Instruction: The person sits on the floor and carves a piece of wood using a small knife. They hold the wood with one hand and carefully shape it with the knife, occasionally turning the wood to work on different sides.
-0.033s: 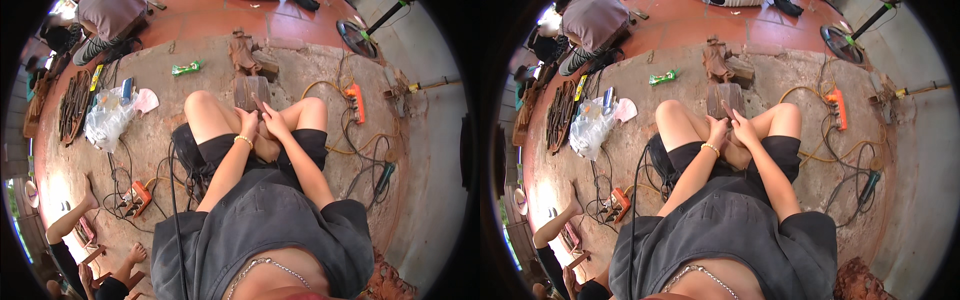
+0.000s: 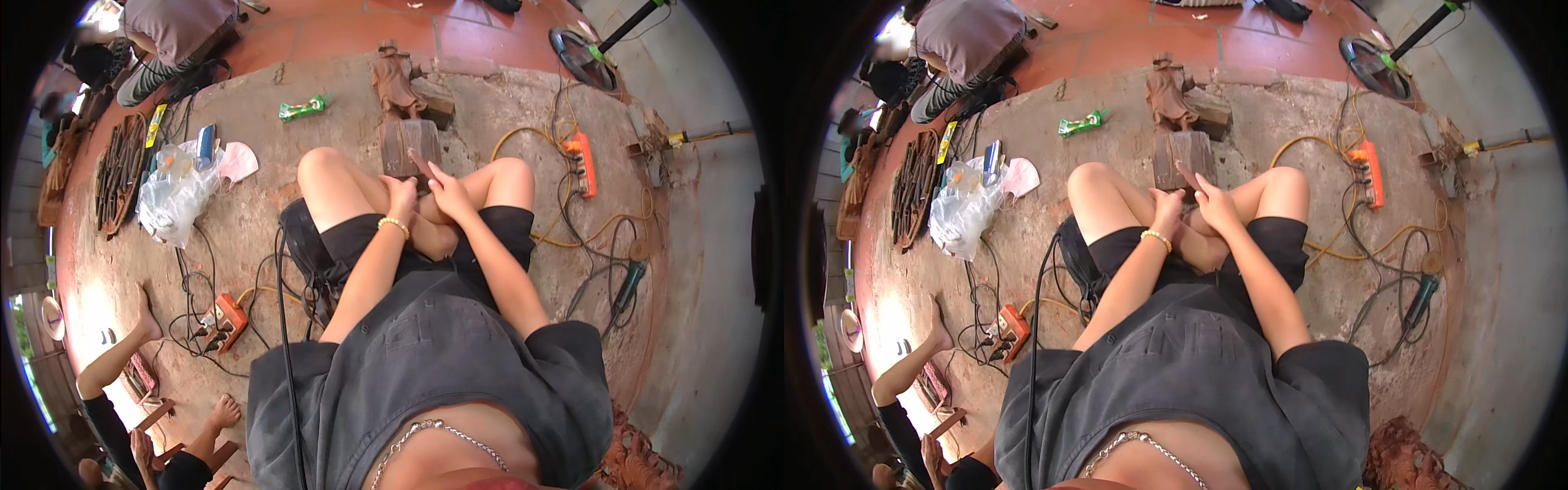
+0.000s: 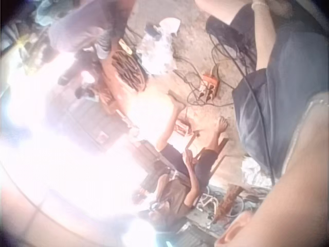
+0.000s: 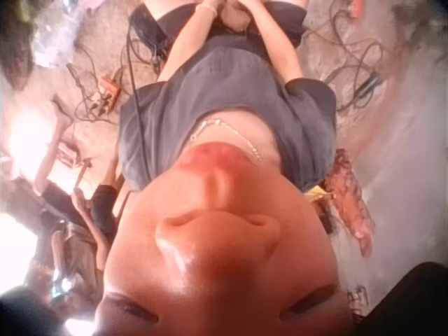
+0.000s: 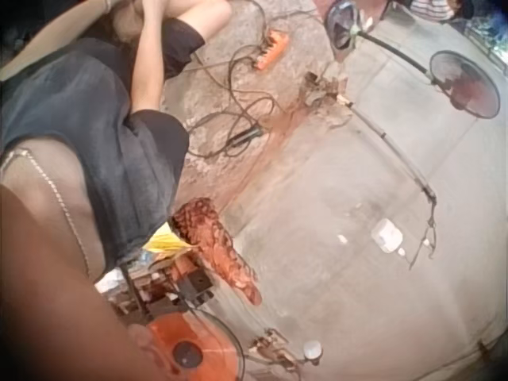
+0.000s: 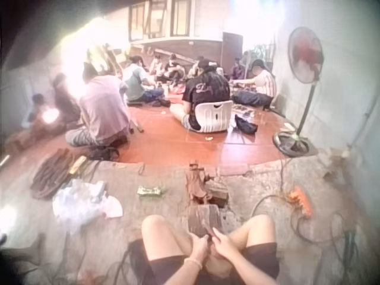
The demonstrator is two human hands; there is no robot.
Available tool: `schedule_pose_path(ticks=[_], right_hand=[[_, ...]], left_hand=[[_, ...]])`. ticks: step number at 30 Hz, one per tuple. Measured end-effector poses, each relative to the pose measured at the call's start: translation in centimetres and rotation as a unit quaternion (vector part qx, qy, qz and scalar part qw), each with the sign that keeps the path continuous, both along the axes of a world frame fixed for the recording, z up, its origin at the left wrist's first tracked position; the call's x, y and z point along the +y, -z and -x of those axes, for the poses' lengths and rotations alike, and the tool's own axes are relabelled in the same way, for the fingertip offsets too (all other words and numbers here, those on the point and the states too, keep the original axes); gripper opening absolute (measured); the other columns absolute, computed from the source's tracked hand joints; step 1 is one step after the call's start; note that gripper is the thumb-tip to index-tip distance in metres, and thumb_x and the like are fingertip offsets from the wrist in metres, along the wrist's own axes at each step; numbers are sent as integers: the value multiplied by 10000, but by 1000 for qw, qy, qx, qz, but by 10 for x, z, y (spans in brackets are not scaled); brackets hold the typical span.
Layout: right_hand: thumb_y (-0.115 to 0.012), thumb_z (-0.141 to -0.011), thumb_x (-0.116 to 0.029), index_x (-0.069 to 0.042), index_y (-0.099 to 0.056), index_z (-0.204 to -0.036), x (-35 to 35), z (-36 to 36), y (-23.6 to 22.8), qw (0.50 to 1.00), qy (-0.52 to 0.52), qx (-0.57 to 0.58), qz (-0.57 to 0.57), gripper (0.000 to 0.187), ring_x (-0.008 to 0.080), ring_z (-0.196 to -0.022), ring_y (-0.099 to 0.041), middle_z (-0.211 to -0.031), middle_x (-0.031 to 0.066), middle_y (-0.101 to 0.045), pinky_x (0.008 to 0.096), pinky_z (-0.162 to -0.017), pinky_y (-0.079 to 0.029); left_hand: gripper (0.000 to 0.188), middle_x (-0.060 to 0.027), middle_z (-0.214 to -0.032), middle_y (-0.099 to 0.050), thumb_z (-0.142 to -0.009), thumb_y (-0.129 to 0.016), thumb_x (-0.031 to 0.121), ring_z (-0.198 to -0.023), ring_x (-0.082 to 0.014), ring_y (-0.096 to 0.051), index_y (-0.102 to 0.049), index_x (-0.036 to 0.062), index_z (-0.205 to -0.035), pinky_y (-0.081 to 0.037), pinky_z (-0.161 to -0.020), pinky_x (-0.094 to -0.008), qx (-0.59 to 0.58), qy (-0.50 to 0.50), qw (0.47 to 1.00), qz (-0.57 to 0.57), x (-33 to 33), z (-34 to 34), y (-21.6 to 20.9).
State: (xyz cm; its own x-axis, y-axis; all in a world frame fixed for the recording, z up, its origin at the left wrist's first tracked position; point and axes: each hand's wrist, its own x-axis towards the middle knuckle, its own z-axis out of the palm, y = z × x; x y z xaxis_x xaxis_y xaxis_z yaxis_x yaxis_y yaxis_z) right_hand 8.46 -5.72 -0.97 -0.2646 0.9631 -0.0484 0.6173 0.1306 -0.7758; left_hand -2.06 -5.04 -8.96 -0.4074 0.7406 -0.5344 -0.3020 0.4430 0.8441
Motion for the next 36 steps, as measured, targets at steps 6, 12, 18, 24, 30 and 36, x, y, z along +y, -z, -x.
schedule_pose_path(ticks=[6,12,18,24,30,36], right_hand=[[-504,-732,-179,-187,-474,-1078,41,-28,4,950,-192,-210,-126,347,318,-747,-523,-808,166,-552,371,-646,-416],[-496,-740,-199,-201,-518,-1027,67,-28,7,957,-167,-173,-159,287,302,-672,-522,-711,131,-543,370,-591,-417],[-493,-743,-224,-209,-528,-1009,70,-36,6,962,-114,-180,-173,268,301,-637,-523,-679,122,-534,366,-555,-418],[-430,-778,-257,-178,-496,-1046,37,-28,43,996,-36,8,-79,287,353,-710,-526,-759,212,-536,407,-623,-419],[-411,-785,-269,-187,-500,-1041,51,-36,25,995,29,-55,-73,283,356,-665,-527,-731,194,-546,421,-592,-417],[-399,-788,-285,-142,-480,-1043,45,-50,10,962,-163,-193,-100,304,335,-611,-538,-649,180,-551,430,-553,-419]], left_hand=[[193,-53,-855,-480,-711,-462,-20,-744,-168,-471,-388,90,-853,-377,-643,-304,-232,33,972,-31,-5,18,-39],[253,-29,-879,-456,-716,-474,-8,-813,-165,-446,-385,112,-919,-364,-686,-347,-260,17,965,-29,-11,22,-28],[414,-74,-984,-423,-728,-507,39,-889,-213,-427,-282,89,-1072,-368,-730,-378,-261,20,965,-34,-13,21,-25],[685,-131,-1105,-359,-726,-534,77,-1011,-269,-378,-57,77,-1217,-366,-750,-387,-250,48,967,-20,-9,22,-15],[870,-174,-1199,-260,-727,-541,100,-1113,-313,-276,173,107,-1223,-334,-809,-420,-234,66,970,-14,-9,19,-22],[865,-183,-1227,-217,-730,-537,102,-1128,-331,-248,177,102,-1220,-297,-853,-442,-232,71,970,-8,-12,21,-26]])
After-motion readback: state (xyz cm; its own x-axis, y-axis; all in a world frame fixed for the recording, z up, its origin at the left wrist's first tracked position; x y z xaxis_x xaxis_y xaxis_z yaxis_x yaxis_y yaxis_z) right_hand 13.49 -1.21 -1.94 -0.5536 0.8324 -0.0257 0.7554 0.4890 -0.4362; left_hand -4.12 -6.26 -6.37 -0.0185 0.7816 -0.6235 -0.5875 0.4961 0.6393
